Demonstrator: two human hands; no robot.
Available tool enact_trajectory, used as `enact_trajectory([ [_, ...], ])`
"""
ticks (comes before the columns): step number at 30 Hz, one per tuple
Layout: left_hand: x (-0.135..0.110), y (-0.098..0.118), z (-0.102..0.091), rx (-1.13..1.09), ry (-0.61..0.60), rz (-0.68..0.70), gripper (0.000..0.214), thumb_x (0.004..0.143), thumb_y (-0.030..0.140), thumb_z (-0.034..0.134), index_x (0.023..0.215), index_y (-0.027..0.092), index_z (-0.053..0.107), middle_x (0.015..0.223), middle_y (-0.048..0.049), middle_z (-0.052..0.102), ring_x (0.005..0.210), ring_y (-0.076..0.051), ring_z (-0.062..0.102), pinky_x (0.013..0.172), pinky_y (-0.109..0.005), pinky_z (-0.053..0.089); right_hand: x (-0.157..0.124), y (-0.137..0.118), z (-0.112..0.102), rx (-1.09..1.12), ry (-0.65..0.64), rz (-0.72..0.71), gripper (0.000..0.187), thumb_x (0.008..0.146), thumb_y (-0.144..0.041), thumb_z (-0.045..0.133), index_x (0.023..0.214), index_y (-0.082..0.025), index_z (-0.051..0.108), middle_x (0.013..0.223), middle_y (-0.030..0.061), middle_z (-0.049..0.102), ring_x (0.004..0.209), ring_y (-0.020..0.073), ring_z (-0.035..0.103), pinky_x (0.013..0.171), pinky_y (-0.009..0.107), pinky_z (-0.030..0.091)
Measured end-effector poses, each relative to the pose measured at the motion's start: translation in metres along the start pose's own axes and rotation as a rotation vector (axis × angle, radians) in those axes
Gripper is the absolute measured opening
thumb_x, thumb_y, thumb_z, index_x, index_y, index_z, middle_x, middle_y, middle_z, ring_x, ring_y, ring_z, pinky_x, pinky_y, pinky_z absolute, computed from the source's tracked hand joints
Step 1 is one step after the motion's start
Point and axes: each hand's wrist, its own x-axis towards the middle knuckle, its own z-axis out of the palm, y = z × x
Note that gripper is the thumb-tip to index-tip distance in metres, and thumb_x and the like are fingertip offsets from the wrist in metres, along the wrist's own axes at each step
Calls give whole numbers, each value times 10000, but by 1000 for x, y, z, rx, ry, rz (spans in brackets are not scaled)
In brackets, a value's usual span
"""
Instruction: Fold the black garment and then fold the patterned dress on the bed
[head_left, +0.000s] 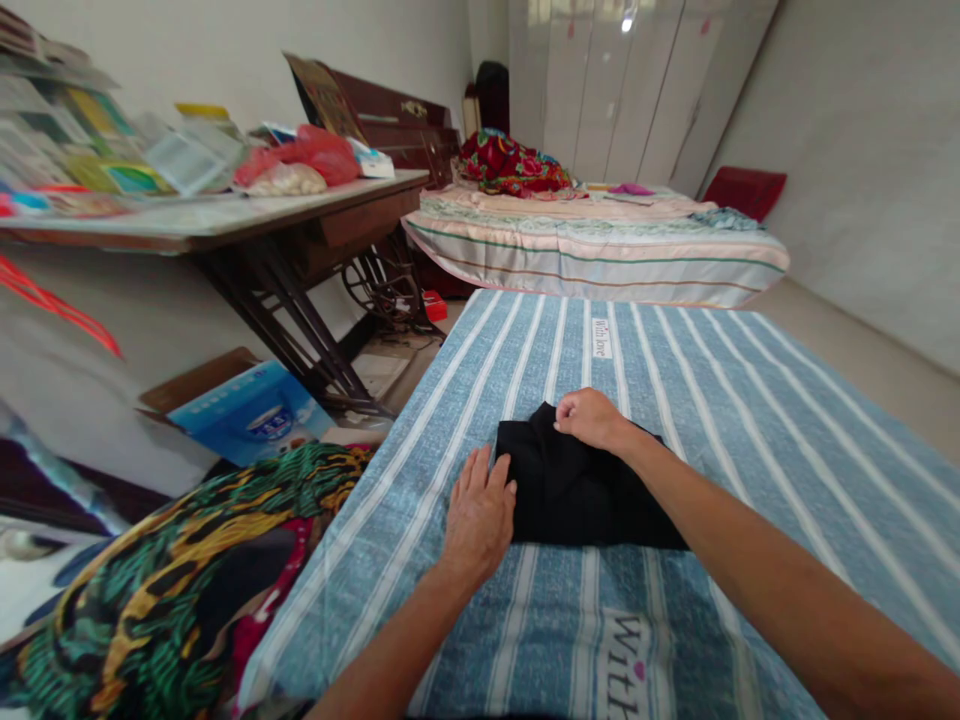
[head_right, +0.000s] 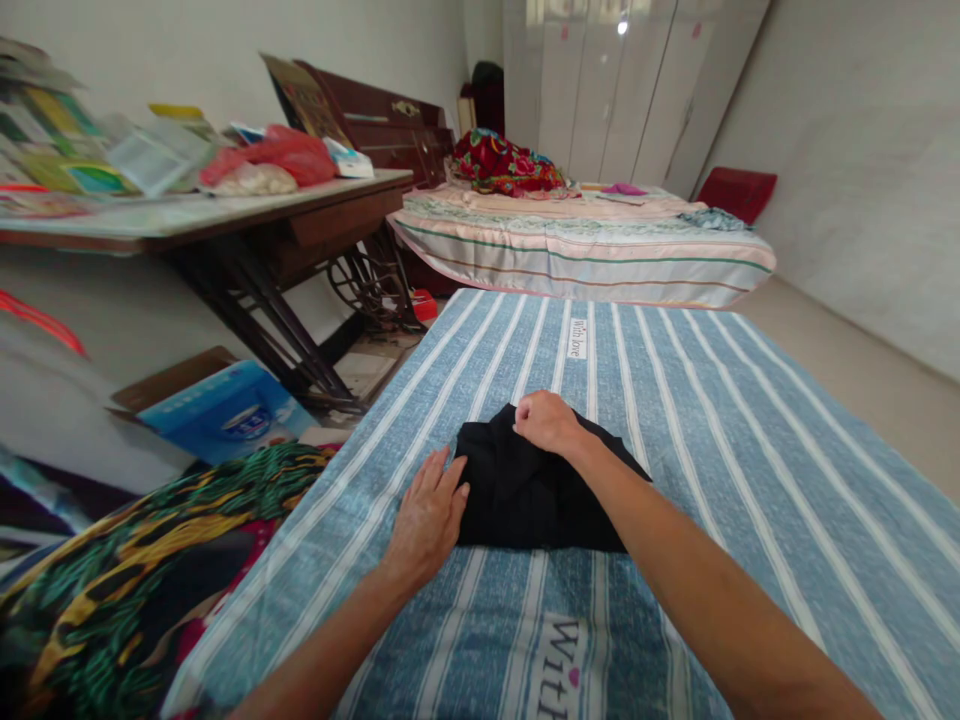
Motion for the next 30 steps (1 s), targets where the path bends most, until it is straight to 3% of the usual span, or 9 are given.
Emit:
enact_trajectory([
  [8,-4,1,3,40,-40,-31,400,896,231,387,1271,143,496,1353,-159,482,1286,-311,393,989,-494,400,1,10,8,29,133,75,65,733,-232,604,686,-202,639,698,1,635,670,142,581,585,233,395],
  [13,-6,-4,4,-79,40,-75,364,889,268,413,1187,93,527,1243,-170,566,1207,-283,483,1014,-458,391,-10,3,4,-47,169,30,78,772,-242,575,760,-206,643,757,40,648,738,195,582,634,284,393],
  [15,-8,-5,2,-129,71,-110,296,881,279,431,1072,108,579,1181,-164,599,1156,-277,522,999,-451,407,-18,-9,3,-111,201,-75,104,801,-248,553,811,-203,647,828,67,654,828,220,573,718,314,396],
  [17,-10,-5,-3,-183,84,-135,233,873,286,447,946,136,609,1115,-151,624,1096,-264,556,975,-439,427,-24,-24,4,-174,206,-271,140,837,-248,518,850,-202,649,882,77,652,900,222,554,809,327,383],
  [19,-11,-5,-9,-252,67,-154,194,860,292,470,871,163,615,1070,-130,640,1056,-248,573,957,-423,437,-26,-37,9,-198,153,-473,173,859,-222,483,903,-200,649,923,74,648,949,210,539,866,322,365],
  [21,-12,-6,-14,-344,24,-191,165,836,293,504,866,178,618,1079,-115,642,1057,-238,571,945,-406,442,-21,-45,16,-174,76,-553,203,850,-186,484,984,-196,637,995,74,639,1009,204,522,894,320,354],
  [25,-13,-9,-23,-568,-63,-293,150,797,261,526,883,190,625,1098,-80,646,1050,-219,581,912,-365,456,4,-40,29,-88,-17,-415,229,809,-246,563,1012,-168,637,1045,95,623,1014,213,530,871,319,365],
  [30,-11,-6,-30,-709,-100,-406,167,748,245,557,883,191,639,887,-39,685,877,-198,629,826,-317,466,22,-24,38,-23,-35,-350,159,787,-316,599,750,-168,646,789,31,632,743,150,562,693,252,390],
])
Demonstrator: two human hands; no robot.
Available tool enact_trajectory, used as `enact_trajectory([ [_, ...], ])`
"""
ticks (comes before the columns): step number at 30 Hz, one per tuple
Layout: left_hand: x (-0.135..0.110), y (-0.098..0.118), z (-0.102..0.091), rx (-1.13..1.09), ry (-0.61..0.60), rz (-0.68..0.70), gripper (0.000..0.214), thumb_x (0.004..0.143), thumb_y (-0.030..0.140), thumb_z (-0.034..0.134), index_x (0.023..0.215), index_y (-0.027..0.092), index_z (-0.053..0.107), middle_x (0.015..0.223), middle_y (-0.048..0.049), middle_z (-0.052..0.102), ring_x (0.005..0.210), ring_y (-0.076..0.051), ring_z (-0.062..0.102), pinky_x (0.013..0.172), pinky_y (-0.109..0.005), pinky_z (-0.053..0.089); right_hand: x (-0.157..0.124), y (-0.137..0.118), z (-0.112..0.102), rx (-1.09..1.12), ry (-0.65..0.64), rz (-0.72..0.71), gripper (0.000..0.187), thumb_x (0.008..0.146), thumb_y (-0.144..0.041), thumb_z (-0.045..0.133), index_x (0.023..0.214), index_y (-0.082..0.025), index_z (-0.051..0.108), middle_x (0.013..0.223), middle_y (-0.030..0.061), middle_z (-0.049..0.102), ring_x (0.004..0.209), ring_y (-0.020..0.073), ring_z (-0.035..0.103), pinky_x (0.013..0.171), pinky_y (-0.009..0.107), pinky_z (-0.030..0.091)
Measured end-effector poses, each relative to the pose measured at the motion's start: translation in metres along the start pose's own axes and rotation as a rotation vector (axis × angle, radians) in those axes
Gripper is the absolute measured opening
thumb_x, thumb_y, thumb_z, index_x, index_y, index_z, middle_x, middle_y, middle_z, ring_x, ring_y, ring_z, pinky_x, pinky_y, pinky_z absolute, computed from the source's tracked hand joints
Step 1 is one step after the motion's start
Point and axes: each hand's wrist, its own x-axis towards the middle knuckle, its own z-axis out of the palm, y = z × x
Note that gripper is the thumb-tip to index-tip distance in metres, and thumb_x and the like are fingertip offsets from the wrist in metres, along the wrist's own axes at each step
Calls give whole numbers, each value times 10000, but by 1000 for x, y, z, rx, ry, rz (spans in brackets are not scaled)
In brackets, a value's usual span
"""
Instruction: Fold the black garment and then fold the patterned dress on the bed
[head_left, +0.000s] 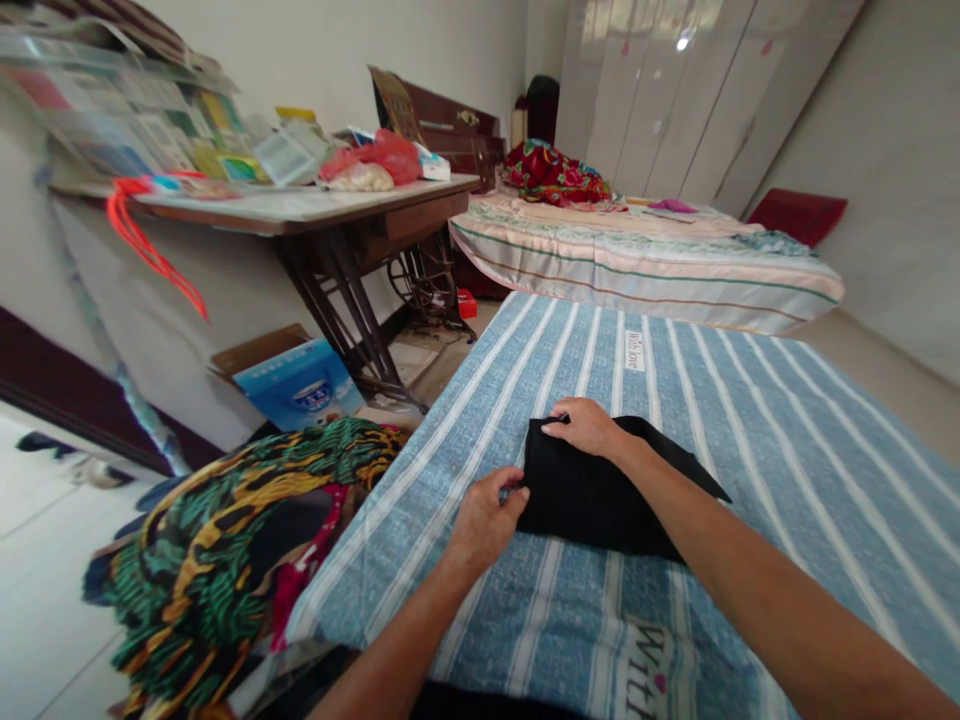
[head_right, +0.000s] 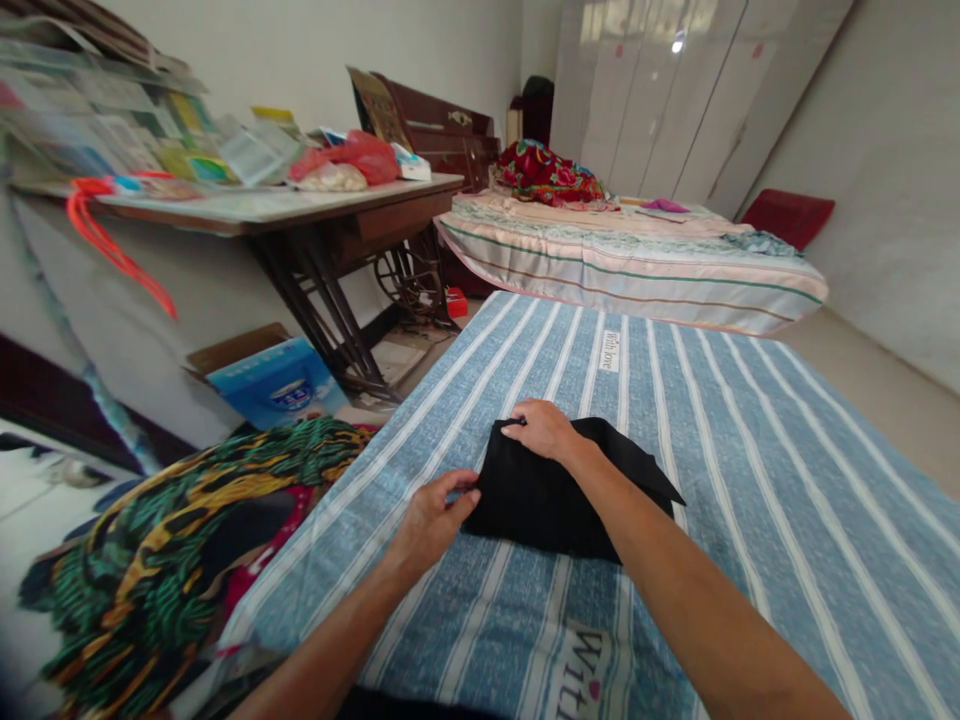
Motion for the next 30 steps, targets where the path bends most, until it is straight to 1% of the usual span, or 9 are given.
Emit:
enact_trajectory([
  [2,1,2,3,-8,-5,-40,143,736,275,582,841,194,637,792,-20,670,787,-186,624,751,-295,465,-1,3,2,19,25,24,196,786,-339,599,688,-171,620,709,8,610,674,134,543,635,240,375],
  [5,2,1,9,70,-25,-60,115,736,307,594,716,195,612,645,17,590,640,-148,558,642,-260,417,-3,4,4,35,81,56,240,789,-374,591,653,-176,590,660,-7,585,642,128,525,610,238,357],
  [9,3,2,11,214,-37,-34,193,764,279,564,595,185,556,625,32,500,605,-116,472,597,-237,344,-3,4,7,35,147,65,257,788,-385,584,632,-182,561,662,-9,568,643,128,510,612,242,344],
  [12,3,6,9,292,-77,-45,277,799,246,526,532,176,498,621,34,469,600,-107,452,600,-236,326,-1,5,10,25,153,55,251,772,-371,601,609,-186,550,648,-12,557,641,129,506,616,244,340],
  [16,6,13,6,345,-108,-78,314,813,243,518,509,176,472,578,41,432,587,-107,437,595,-238,311,1,6,11,6,150,58,256,774,-377,600,608,-188,554,656,-8,568,647,132,514,615,244,342],
  [20,9,16,6,339,-138,-137,304,809,262,521,517,180,512,517,49,402,549,-111,421,551,-237,290,0,3,9,-54,147,56,268,801,-394,579,629,-189,566,680,1,578,668,139,520,623,250,343],
  [24,10,16,6,355,-124,-172,273,784,281,544,529,184,562,502,46,428,545,-116,440,549,-239,296,-2,-4,10,-194,111,63,338,865,-442,495,672,-185,601,749,39,612,733,166,548,640,270,354],
  [30,10,13,7,430,-83,-182,303,774,344,543,519,183,576,512,29,484,547,-119,472,547,-240,292,-2,-11,16,-240,86,79,390,872,-478,482,681,-169,623,776,82,631,784,217,567,655,304,370],
])
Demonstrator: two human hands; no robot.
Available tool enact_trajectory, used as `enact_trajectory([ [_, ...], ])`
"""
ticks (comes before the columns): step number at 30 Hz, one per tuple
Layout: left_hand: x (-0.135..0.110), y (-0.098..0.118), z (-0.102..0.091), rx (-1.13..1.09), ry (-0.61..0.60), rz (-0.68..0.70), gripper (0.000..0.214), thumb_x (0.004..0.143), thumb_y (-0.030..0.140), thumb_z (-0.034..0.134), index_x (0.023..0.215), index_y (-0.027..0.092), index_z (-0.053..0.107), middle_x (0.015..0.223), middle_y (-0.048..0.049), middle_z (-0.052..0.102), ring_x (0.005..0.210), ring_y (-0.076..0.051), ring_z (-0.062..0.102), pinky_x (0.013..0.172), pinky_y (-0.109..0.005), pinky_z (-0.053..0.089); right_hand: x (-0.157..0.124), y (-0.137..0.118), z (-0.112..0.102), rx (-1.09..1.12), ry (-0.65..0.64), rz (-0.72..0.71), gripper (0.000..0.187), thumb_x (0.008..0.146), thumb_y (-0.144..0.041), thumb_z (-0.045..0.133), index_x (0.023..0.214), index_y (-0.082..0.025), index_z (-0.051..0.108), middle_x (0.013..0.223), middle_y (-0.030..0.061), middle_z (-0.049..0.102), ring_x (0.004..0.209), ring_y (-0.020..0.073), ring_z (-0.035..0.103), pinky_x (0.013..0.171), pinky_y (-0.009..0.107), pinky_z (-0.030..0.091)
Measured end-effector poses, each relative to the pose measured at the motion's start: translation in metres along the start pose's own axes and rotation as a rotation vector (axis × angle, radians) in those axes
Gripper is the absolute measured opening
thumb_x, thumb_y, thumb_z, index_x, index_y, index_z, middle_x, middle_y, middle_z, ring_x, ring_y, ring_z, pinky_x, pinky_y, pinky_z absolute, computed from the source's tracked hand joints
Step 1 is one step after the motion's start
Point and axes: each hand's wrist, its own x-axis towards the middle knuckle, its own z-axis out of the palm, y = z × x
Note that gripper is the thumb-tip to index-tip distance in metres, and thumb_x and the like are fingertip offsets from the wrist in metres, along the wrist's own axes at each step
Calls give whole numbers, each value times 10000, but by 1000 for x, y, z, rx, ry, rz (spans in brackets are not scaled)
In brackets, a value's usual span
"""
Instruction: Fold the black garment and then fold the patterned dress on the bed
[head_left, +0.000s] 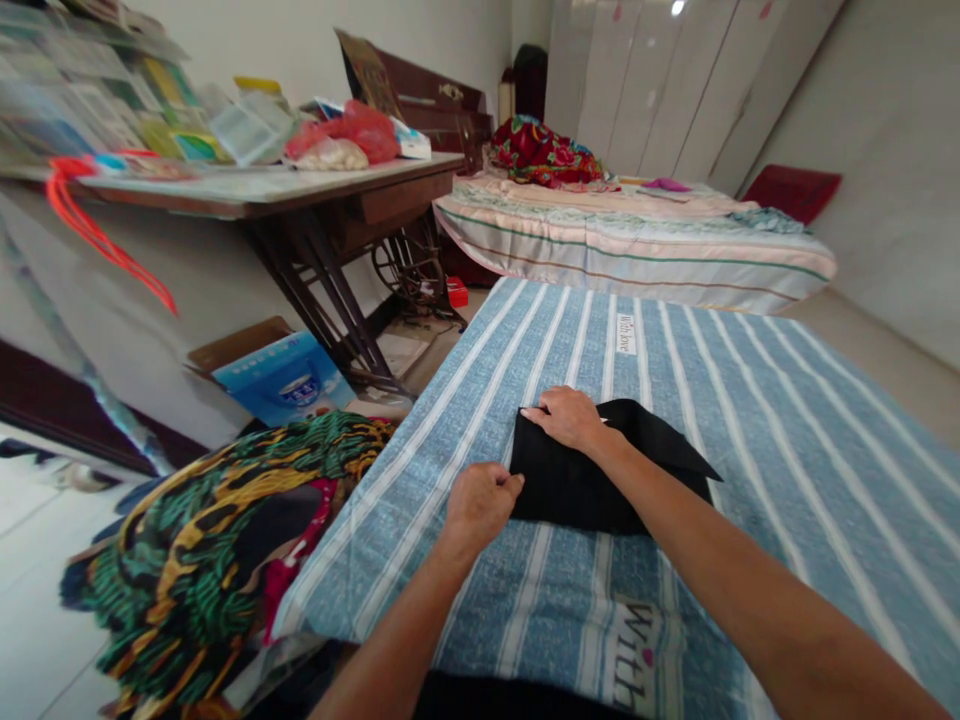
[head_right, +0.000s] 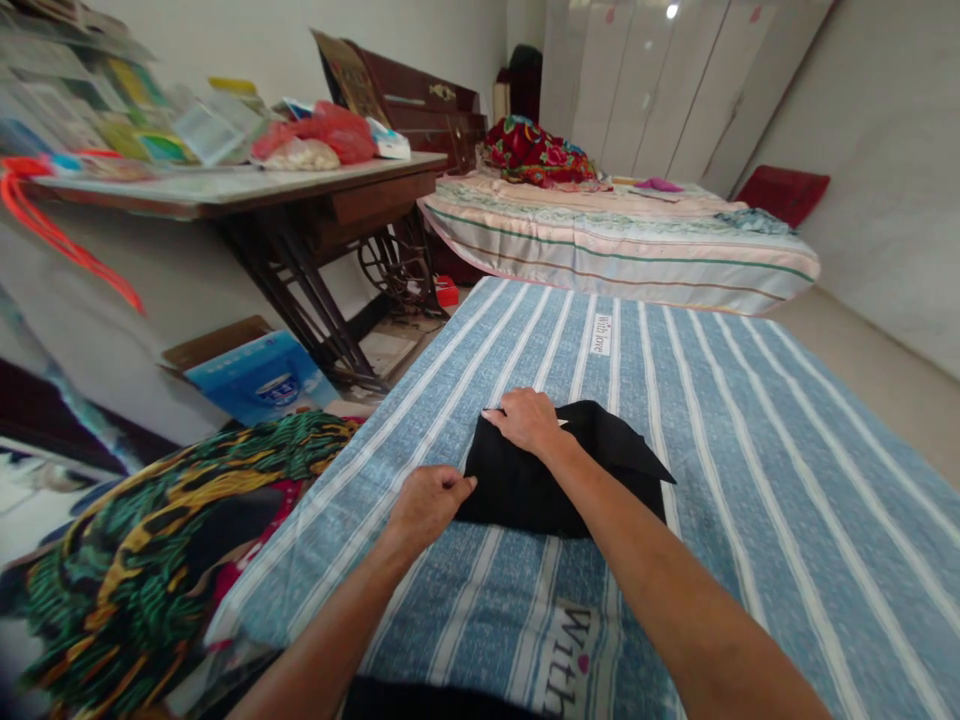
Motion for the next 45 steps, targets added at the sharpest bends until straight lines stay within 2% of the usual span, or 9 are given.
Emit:
enact_trajectory([
  [4,4,-1,0,84,16,14,325,788,358,512,519,186,569,517,16,513,563,-128,500,562,-247,295,0,0,-12,18,26,11,414,884,-511,454,725,-176,637,801,75,635,833,206,564,689,293,384],
  [7,7,1,-1,141,8,14,327,795,354,498,517,191,555,534,5,539,586,-140,523,570,-253,301,-7,8,-34,102,169,-9,362,887,-486,465,818,-180,644,860,70,638,893,192,553,749,284,389],
  [11,5,5,-1,223,44,-2,295,806,354,492,561,203,558,568,-7,577,614,-161,557,571,-260,314,-35,30,-62,197,348,32,210,866,-348,511,808,-196,644,842,46,642,841,179,561,761,288,394],
  [16,-3,6,0,233,88,-3,168,827,338,502,768,205,586,646,-10,631,642,-184,602,574,-269,372,-77,47,-66,239,359,82,155,833,-250,526,728,-212,633,767,22,637,773,167,568,737,290,407],
  [19,-7,7,-1,253,248,173,222,821,271,519,999,153,579,828,-62,674,807,-226,619,708,-313,452,-92,46,-60,287,336,90,138,826,-234,532,734,-216,634,761,13,634,749,157,574,729,287,416],
  [23,0,21,1,297,469,557,218,844,208,467,987,128,611,1028,-118,646,981,-250,571,890,-370,453,-98,51,-59,350,393,138,136,820,-242,533,744,-217,644,766,12,647,750,157,588,734,286,428],
  [26,14,35,10,305,423,690,253,865,170,410,1000,125,619,1144,-126,615,1058,-242,557,948,-370,446,-104,66,-66,364,465,253,138,804,-260,534,747,-220,653,799,14,671,769,166,605,742,289,434],
  [31,40,29,33,307,323,640,333,867,132,353,1110,74,574,1204,-177,587,1156,-255,532,1017,-400,413,-123,87,-78,367,483,478,158,786,-298,521,741,-221,652,713,-1,665,677,169,605,683,284,432],
  [45,45,11,46,271,350,633,332,886,168,351,1149,125,547,1266,-153,567,1189,-236,514,994,-424,426,-113,52,-75,232,309,471,111,805,-291,535,776,-236,627,687,-12,630,656,156,571,608,261,356],
])
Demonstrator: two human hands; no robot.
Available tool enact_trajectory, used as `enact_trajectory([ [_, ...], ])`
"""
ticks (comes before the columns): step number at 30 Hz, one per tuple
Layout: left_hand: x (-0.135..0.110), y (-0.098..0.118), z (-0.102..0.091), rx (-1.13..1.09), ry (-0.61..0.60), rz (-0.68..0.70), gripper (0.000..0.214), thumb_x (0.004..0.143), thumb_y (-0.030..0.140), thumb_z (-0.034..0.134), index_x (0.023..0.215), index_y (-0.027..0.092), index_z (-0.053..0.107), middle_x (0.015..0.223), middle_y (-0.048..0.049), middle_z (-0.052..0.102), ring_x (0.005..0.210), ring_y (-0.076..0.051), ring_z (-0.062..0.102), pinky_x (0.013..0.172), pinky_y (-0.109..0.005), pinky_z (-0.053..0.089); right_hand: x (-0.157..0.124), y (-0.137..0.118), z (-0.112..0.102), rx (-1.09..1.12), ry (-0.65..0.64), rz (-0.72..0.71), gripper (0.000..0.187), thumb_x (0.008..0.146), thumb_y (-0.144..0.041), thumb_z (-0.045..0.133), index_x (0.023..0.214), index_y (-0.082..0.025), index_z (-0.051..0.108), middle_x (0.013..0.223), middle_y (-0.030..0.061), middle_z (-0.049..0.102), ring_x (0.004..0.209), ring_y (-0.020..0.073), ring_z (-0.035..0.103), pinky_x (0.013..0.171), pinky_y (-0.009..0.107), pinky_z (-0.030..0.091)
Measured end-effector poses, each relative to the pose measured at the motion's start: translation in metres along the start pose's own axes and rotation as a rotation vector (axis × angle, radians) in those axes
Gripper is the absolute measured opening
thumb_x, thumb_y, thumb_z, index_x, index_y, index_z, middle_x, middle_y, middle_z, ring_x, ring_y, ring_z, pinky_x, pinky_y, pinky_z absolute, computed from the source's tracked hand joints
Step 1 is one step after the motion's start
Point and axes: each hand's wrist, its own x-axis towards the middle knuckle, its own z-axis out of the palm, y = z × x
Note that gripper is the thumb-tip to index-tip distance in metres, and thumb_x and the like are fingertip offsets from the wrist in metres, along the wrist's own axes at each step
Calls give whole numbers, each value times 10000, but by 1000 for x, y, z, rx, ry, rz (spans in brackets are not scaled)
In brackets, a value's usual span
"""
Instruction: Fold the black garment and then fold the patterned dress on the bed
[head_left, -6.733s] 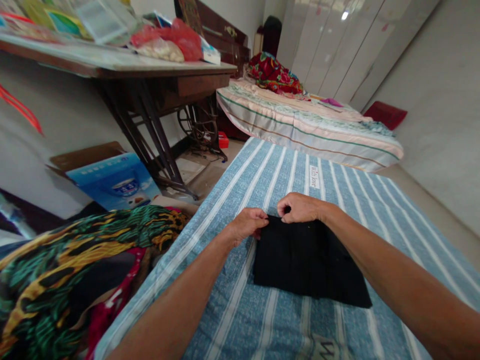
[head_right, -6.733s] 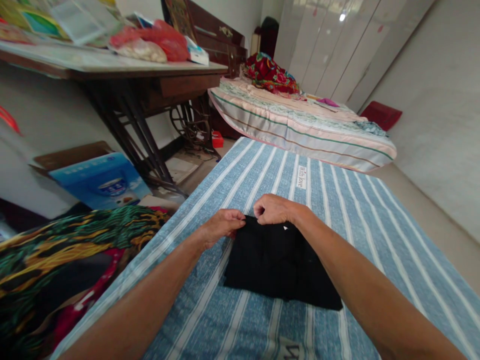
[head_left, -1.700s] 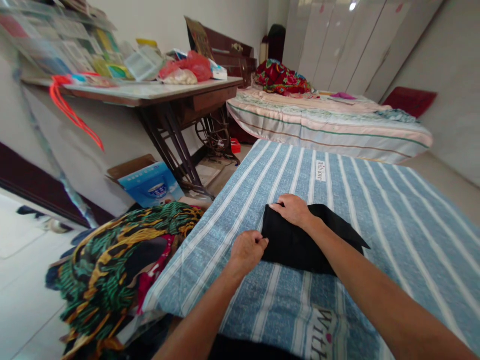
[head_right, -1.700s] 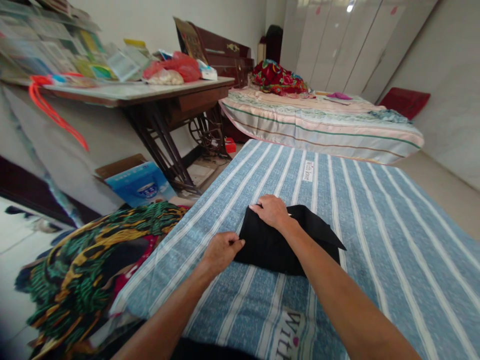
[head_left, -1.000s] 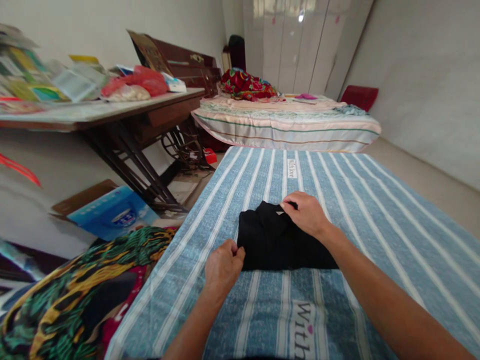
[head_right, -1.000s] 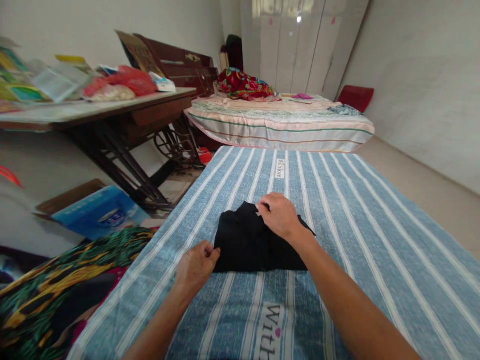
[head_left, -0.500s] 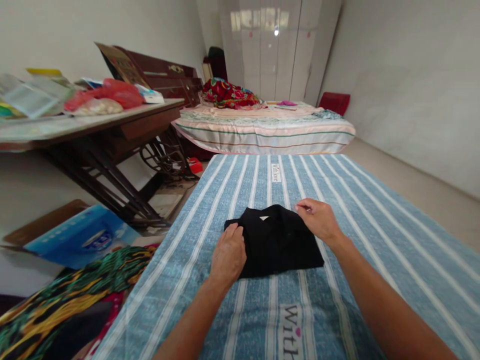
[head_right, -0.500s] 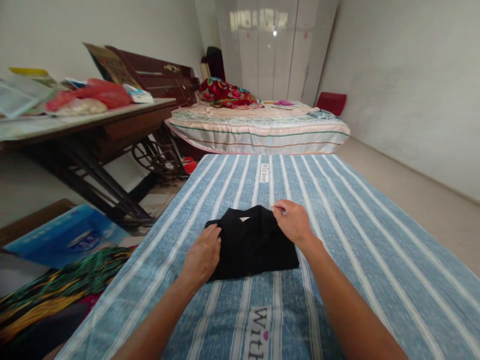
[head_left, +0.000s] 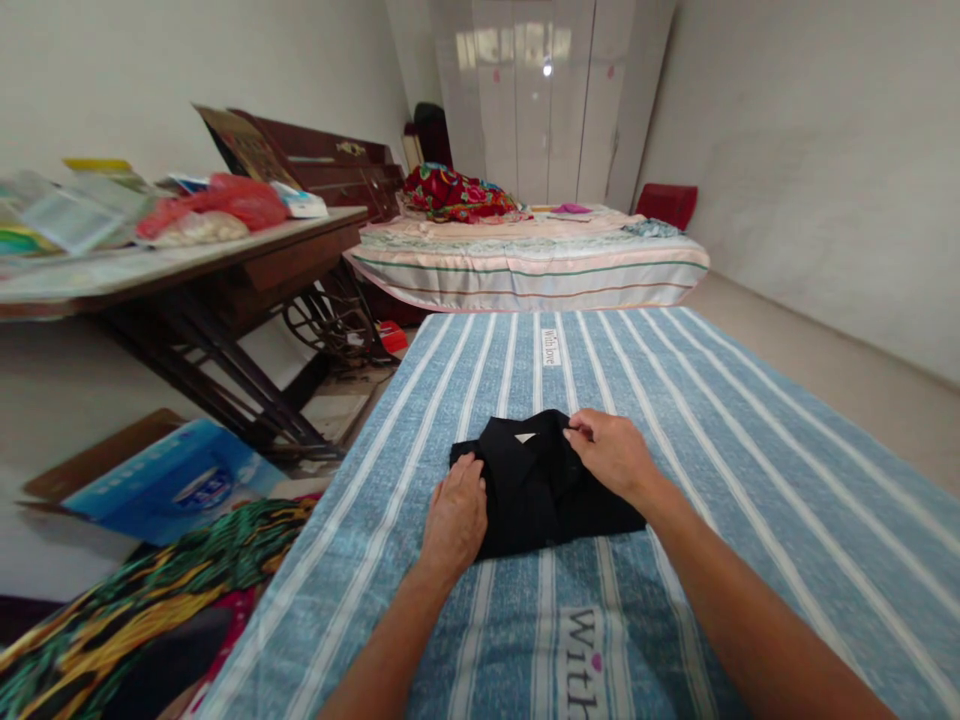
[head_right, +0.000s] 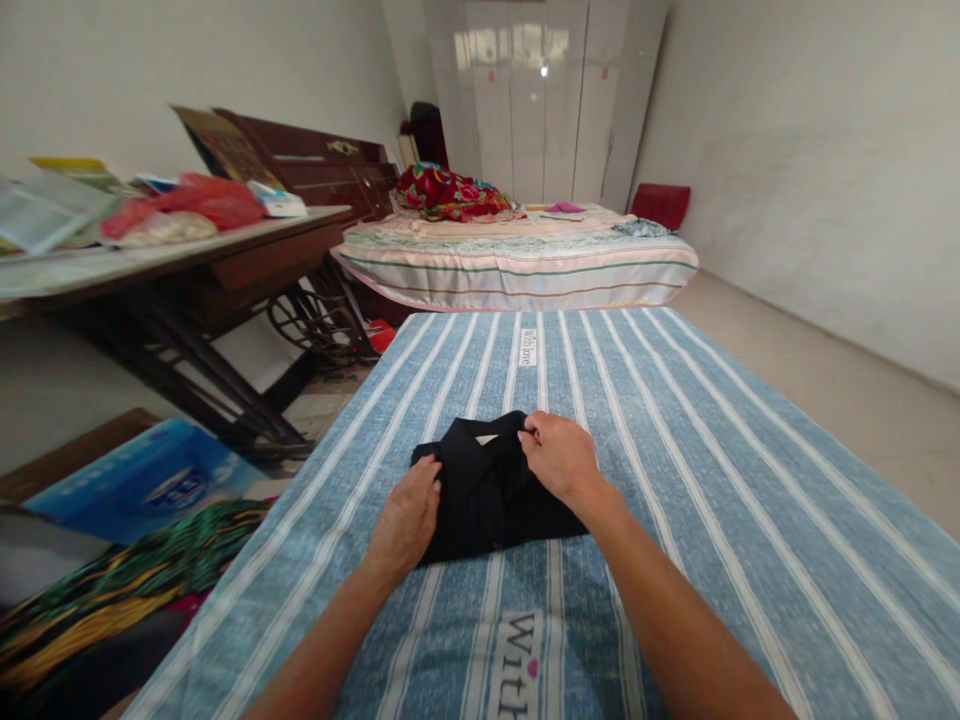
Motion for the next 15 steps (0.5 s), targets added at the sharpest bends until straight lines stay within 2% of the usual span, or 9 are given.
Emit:
enact_trajectory([
  [8,-2,1,1,-27,10,-22,332,897,187,334,1151,136,543,1282,-150,552,1197,-238,503,987,-428,423,-16,12,-5,-23,1,48,112,793,-309,545,818,-243,633,641,-11,622,612,165,570,595,277,365],
  [12,3,8,-15,-13,-8,-26,329,882,190,356,1141,127,549,1282,-161,548,1180,-268,510,986,-461,404,-25,22,5,223,-63,88,153,783,-321,542,875,-230,623,567,-30,582,551,151,570,557,267,399],
  [15,12,18,-31,-9,36,26,316,872,192,377,1124,142,561,1248,-149,568,1158,-270,516,996,-462,384,-29,27,17,335,-87,117,213,778,-326,542,952,-222,610,553,-40,561,531,145,572,544,267,429],
])
